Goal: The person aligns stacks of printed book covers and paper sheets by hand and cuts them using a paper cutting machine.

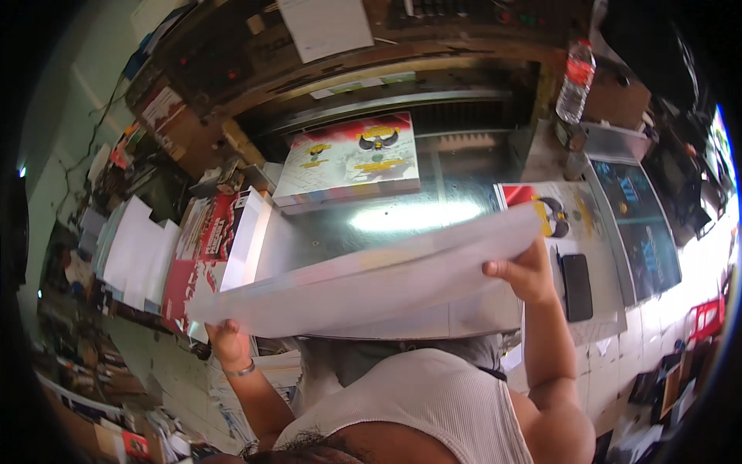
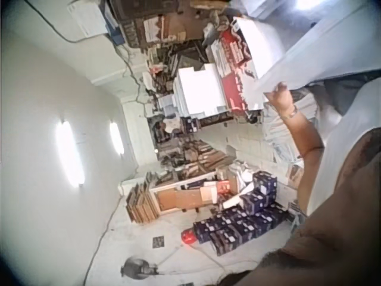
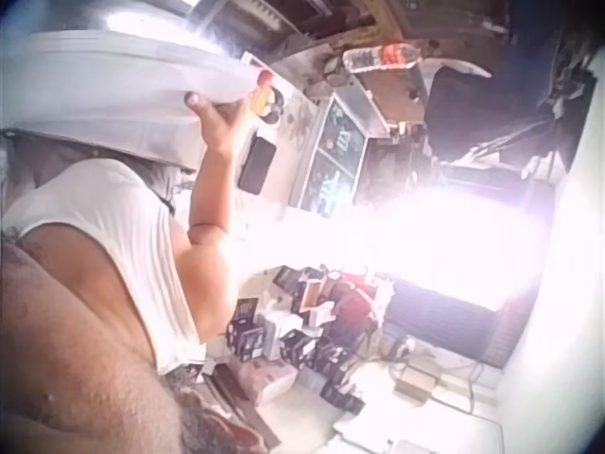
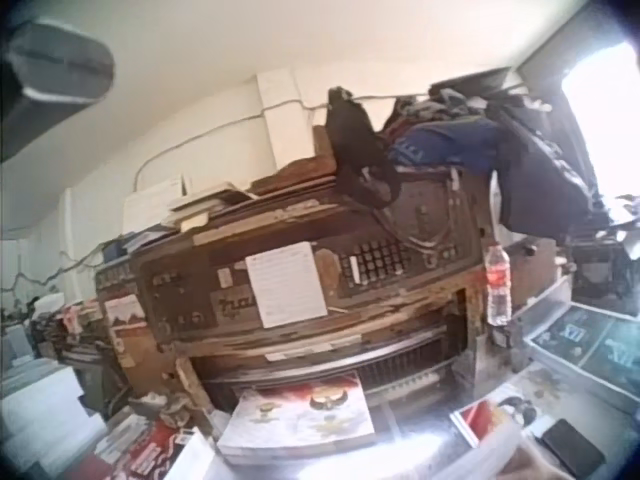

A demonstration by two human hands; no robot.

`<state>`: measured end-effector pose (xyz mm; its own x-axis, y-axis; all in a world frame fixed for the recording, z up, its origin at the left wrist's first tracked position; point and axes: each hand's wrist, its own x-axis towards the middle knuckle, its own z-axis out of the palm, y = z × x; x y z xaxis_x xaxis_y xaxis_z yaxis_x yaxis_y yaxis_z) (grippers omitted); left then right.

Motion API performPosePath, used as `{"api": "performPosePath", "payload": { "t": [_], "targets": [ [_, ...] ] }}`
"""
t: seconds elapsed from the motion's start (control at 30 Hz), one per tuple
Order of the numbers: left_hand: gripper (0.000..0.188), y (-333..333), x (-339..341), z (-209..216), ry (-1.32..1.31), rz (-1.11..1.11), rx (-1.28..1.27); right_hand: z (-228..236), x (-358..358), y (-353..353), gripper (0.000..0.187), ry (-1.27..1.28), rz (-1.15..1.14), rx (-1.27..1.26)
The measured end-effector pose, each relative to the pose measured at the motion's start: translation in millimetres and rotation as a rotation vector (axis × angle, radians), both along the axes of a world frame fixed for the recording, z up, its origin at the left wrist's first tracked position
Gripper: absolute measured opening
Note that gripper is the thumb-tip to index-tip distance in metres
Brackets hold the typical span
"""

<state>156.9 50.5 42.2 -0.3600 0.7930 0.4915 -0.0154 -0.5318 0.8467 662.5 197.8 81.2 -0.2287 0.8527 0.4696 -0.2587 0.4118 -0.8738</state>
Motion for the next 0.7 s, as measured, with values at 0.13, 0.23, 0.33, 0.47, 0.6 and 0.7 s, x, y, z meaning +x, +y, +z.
{"api": "performPosePath", "payload": {
  "t": [0.13, 0.23, 0.33, 0.47, 0.6, 0.7],
  "targets": [
    [0.071, 12, 25, 42, 0.096, 0.123, 0.024, 25, -21, 1, 0.048, 0.097, -0.015, -0.017],
    [0.068, 12, 28, 76, 0.163, 0.188, 0.038, 44, -23, -3, 0.046, -0.044, -0.057, 0.011],
    [0.065, 15, 17, 50, -0.02, 0.082, 0.082, 33, -26, -10, 0.043, 0.033, -0.087, -0.081],
    [0.061, 38, 27, 5, 0.042, 0.182, 0.076, -4, -42, -3, 0.045, -0.031, -0.152, 0.003],
    [0.053, 35, 29, 24, 0.082, 0.207, 0.039, 3, -31, 0, 0.042, -0.119, -0.103, -0.088],
    [0.054, 30, 39, 45, -0.024, 0.069, 0.049, 31, -33, -6, 0.034, -0.001, -0.064, -0.121]
  ]
}}
